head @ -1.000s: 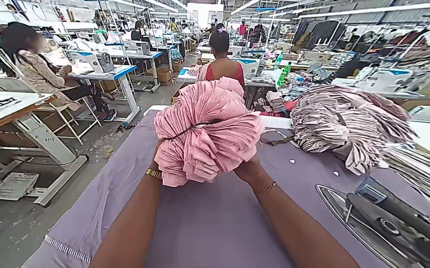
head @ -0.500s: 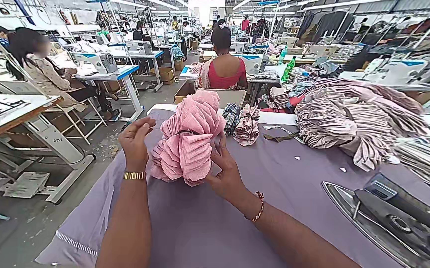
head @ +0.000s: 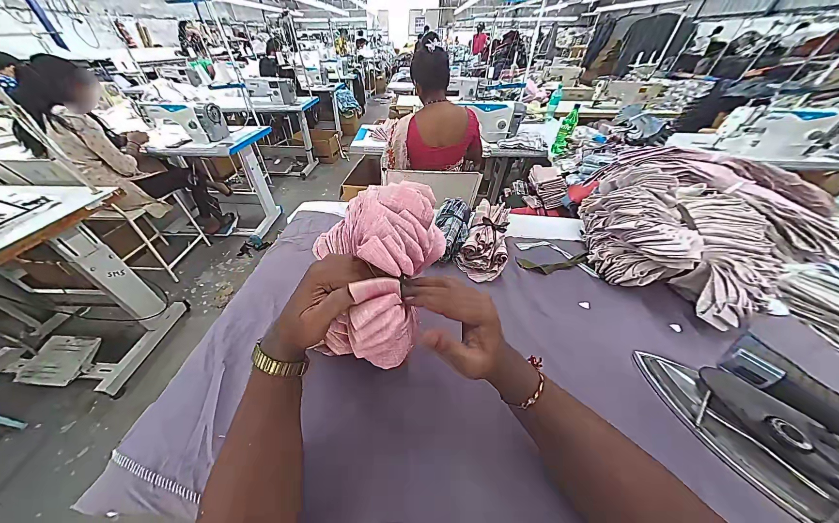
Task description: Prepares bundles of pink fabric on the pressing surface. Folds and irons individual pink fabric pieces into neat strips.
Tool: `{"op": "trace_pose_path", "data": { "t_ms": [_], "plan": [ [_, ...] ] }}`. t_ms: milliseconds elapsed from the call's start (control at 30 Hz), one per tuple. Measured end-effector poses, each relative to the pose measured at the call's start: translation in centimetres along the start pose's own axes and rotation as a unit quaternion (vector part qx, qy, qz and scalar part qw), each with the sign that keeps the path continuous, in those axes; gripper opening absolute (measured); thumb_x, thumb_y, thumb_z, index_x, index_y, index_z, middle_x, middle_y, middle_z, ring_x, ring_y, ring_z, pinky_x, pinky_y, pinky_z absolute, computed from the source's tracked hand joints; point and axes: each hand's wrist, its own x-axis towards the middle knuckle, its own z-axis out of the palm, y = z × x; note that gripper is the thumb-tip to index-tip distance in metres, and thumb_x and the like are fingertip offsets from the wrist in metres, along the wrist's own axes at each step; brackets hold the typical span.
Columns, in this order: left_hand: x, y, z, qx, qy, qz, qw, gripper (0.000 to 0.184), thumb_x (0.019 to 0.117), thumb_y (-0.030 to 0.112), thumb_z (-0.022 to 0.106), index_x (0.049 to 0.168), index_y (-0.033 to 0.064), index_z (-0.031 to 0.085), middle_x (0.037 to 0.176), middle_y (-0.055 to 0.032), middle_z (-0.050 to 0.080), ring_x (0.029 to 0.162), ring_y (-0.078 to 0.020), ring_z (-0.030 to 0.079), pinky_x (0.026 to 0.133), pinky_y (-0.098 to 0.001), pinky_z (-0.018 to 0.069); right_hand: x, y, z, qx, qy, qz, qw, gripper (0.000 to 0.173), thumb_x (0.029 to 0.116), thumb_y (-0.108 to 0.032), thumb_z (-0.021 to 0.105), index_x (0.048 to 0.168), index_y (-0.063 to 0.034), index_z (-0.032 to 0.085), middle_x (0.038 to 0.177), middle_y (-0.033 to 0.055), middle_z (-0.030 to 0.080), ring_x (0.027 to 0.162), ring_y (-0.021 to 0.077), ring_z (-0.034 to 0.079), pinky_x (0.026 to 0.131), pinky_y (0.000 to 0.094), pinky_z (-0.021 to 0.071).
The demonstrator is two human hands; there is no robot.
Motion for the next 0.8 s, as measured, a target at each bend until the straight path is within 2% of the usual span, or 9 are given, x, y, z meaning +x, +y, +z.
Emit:
{"op": "trace_pose_path", "data": {
  "t_ms": [100,200,333,433,500,567,633,700,800],
  "plan": [
    [0.6,0.7,0.4,0.007,-0.063,0.023,0.998,0.044,0.1031,0.033,0.042,0.087,0.0089,0.075,0.099,-0.0049,0.074,0.108,-0.0177,0.066,0.101,-0.0448,0.0479,1.1,-0.8,-0.2,0.105,0.013,0.002,0.994,0.039,0.1061,-0.025,0.053,0.115,0.0068,0.072,0.119,0.0214,0.073,0.116,0.03,0.07,0.106,0.0495,0.054],
    [0.9,0.9,1.1,0.013,-0.083,0.03,0.996,0.044,0.1016,0.03,0.04,0.083,0.0081,0.073,0.096,-0.0052,0.074,0.106,-0.0183,0.065,0.101,-0.046,0.0455,1.4,-1.3,0.4,0.09,0.068,0.075,0.991,0.026,0.1037,-0.007,0.055,0.116,0.0083,0.072,0.122,0.0205,0.073,0.117,0.0286,0.07,0.104,0.0468,0.0568],
    [0.7,0.9,1.3,0.0,-0.061,-0.005,0.998,0.049,0.1068,0.031,0.037,0.08,0.0066,0.07,0.093,-0.0064,0.073,0.104,-0.0185,0.066,0.101,-0.0446,0.0465,1.1,0.7,-0.2,0.141,0.196,0.234,0.942,0.025,0.1018,-0.001,0.057,0.121,0.0083,0.071,0.122,0.0192,0.073,0.111,0.027,0.072,0.099,0.0441,0.0598],
    [0.5,1.2,1.5,0.04,-0.036,-0.036,0.998,0.055,0.1118,0.041,0.033,0.077,0.012,0.063,0.08,-0.0003,0.063,0.091,-0.012,0.062,0.097,-0.0408,0.0444,0.9,1.3,-0.7,0.178,0.189,0.263,0.929,0.024,0.0967,0.002,0.065,0.119,0.0092,0.071,0.115,0.02,0.075,0.104,0.0274,0.074,0.096,0.0423,0.0612],
    [0.7,1.6,1.8,0.078,-0.044,-0.03,0.996,0.047,0.1081,0.037,0.048,0.069,0.0133,0.06,0.074,0.0006,0.061,0.084,-0.0121,0.061,0.091,-0.0419,0.0451,1.1,0.8,-0.6,0.173,0.176,0.243,0.938,0.026,0.0933,0.003,0.07,0.118,0.0093,0.072,0.114,0.0196,0.075,0.106,0.0274,0.074,0.098,0.0419,0.0613],
    [1.0,1.9,2.1,0.105,-0.059,-0.016,0.993,0.037,0.097,0.035,0.068,0.066,0.015,0.065,0.075,0.0019,0.067,0.084,-0.012,0.064,0.089,-0.0434,0.0459,1.1,0.5,-0.3,0.159,0.172,0.234,0.944,0.032,0.0909,0.003,0.073,0.122,0.0099,0.07,0.116,0.0198,0.075,0.107,0.0278,0.074,0.098,0.0419,0.0618],
    [1.0,2.0,2.5,0.131,-0.066,-0.018,0.989,0.025,0.0907,0.039,0.074,0.074,0.0197,0.072,0.084,0.0055,0.072,0.09,-0.0092,0.065,0.093,-0.044,0.0455,0.9,0.5,0.0,0.112,0.169,0.225,0.953,0.027,0.0893,0.0,0.076,0.115,0.008,0.073,0.107,0.0163,0.077,0.096,0.0239,0.077,0.09,0.0393,0.065],
    [1.2,2.3,3.1,0.165,-0.065,-0.032,0.984,0.022,0.0879,0.046,0.074,0.096,0.0265,0.08,0.101,0.0088,0.074,0.104,-0.007,0.064,0.101,-0.0461,0.0439,0.8,0.7,0.0,0.063,0.166,0.207,0.962,0.011,0.0872,-0.006,0.08,0.095,0.0018,0.078,0.087,0.0086,0.079,0.078,0.0148,0.076,0.075,0.0324,0.0657],
    [1.5,2.4,3.8,0.217,-0.063,-0.066,0.972,0.053,0.0827,0.059,0.073,0.125,0.0277,0.07,0.125,0.0065,0.067,0.121,-0.0112,0.058,0.105,-0.0501,0.0442,0.6,0.7,-0.1,0.052,0.165,0.206,0.963,0.005,0.0888,-0.005,0.077,0.088,0.0002,0.077,0.077,0.0055,0.075,0.068,0.0102,0.071,0.065,0.0277,0.0621]
  ]
}}
